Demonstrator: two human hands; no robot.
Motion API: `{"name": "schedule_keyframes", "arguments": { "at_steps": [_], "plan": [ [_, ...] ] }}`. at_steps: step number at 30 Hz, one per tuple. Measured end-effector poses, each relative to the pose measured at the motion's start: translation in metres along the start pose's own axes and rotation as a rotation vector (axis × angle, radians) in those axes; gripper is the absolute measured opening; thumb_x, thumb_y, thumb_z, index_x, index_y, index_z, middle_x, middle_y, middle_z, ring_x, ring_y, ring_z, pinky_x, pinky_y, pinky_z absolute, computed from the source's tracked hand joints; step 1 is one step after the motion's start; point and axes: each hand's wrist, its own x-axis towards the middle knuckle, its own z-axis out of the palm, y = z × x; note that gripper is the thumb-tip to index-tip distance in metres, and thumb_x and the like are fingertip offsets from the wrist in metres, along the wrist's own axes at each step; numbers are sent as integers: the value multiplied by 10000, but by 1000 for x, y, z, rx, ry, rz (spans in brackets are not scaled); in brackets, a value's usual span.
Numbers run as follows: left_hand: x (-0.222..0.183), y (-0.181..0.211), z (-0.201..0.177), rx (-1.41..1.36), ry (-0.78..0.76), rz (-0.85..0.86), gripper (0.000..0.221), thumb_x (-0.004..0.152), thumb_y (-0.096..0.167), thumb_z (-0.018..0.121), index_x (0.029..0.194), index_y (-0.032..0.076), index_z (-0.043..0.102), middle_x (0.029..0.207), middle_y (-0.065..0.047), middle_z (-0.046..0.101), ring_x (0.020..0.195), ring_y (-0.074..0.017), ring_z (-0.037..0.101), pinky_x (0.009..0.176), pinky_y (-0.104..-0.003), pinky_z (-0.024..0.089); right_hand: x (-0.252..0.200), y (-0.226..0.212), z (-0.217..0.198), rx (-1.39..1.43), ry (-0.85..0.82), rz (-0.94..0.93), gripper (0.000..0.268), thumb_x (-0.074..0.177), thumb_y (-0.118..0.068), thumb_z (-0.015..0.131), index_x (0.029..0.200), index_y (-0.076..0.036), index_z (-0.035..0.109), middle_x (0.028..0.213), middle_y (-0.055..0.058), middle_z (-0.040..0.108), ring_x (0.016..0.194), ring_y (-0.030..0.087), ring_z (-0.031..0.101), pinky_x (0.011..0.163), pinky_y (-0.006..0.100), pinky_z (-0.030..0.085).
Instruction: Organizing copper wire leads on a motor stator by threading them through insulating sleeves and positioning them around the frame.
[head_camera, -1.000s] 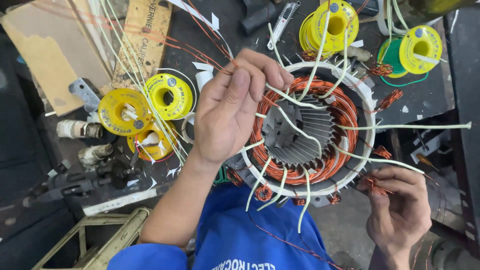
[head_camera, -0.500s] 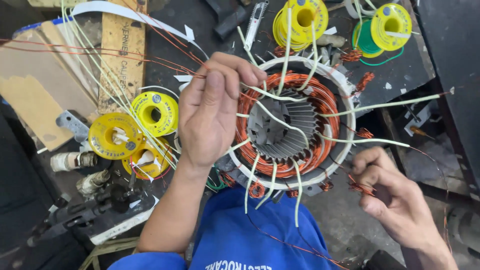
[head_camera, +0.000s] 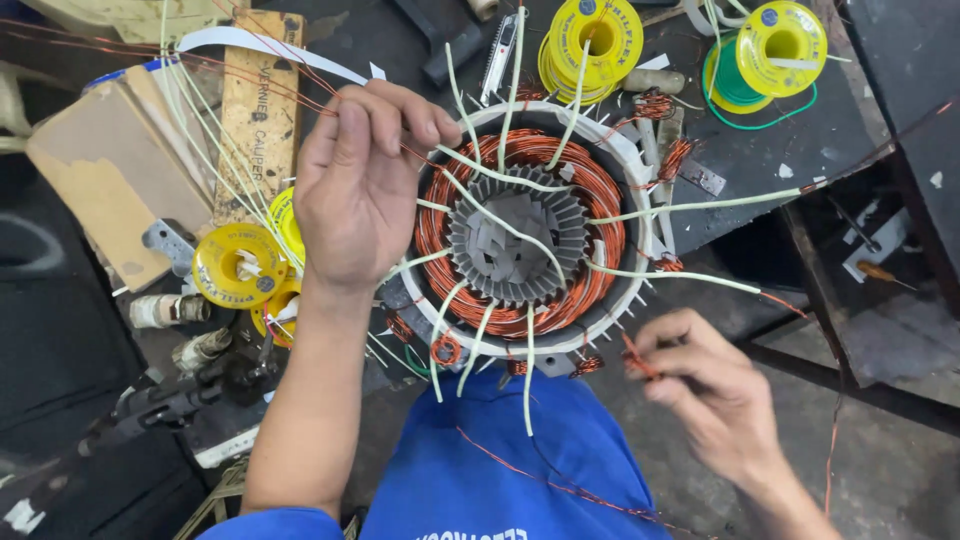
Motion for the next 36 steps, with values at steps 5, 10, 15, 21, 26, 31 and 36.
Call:
{"name": "schedule_keyframes", "arguments": {
  "at_steps": [5,10,15,21,26,31,36],
  "plan": [
    [1,-2,-3,-2,14,-36,282,1175,289,467,989,98,558,1062,-115,616,1080,-284,660,1050,-366,558,0,-7,5,35,-36,-70,242,989,-289,705,857,-86,719,1061,65,516,1000,219,563,854,330,494],
    [0,-3,-3,24,15,-40,294,1188,284,427,1001,98,558,1067,-118,620,1081,-283,658,1039,-372,564,19,-40,-11,262,-61,14,225,970,-199,665,775,-95,622,1055,61,475,1024,233,538,935,385,532],
    [1,-4,-5,45,11,-7,273,1184,284,456,1007,100,553,1076,-118,613,1081,-290,653,1044,-380,568,9,-70,-27,167,-101,67,296,945,-293,615,785,-61,706,1096,80,468,1054,244,536,958,382,504],
    [4,-3,-2,61,-8,4,273,1172,298,485,993,102,548,1068,-124,601,1072,-286,645,1030,-385,561,-25,-16,-40,49,-5,43,273,951,-265,693,778,-70,773,1120,79,454,1128,273,576,1028,423,514],
    [5,-3,-5,48,-34,-8,268,1183,286,465,1009,106,563,1069,-116,613,1080,-281,650,1043,-377,564,-29,14,-29,-476,33,-127,146,929,-207,765,974,-74,806,1190,117,665,1226,319,708,1061,414,585],
    [4,-4,-6,43,-32,-5,267,1180,282,474,1008,103,573,1065,-117,621,1074,-285,650,1037,-382,561,-30,17,-37,-760,47,-138,191,982,-311,740,1074,-160,814,1186,98,685,1163,287,692,980,440,546],
    [2,-2,-4,11,-12,-14,264,1172,270,485,995,98,579,1049,-120,624,1064,-288,650,1038,-388,554,-49,28,-49,-938,96,11,187,977,-371,754,1100,-257,835,1165,67,621,1148,300,635,1034,493,489]
  ]
}}
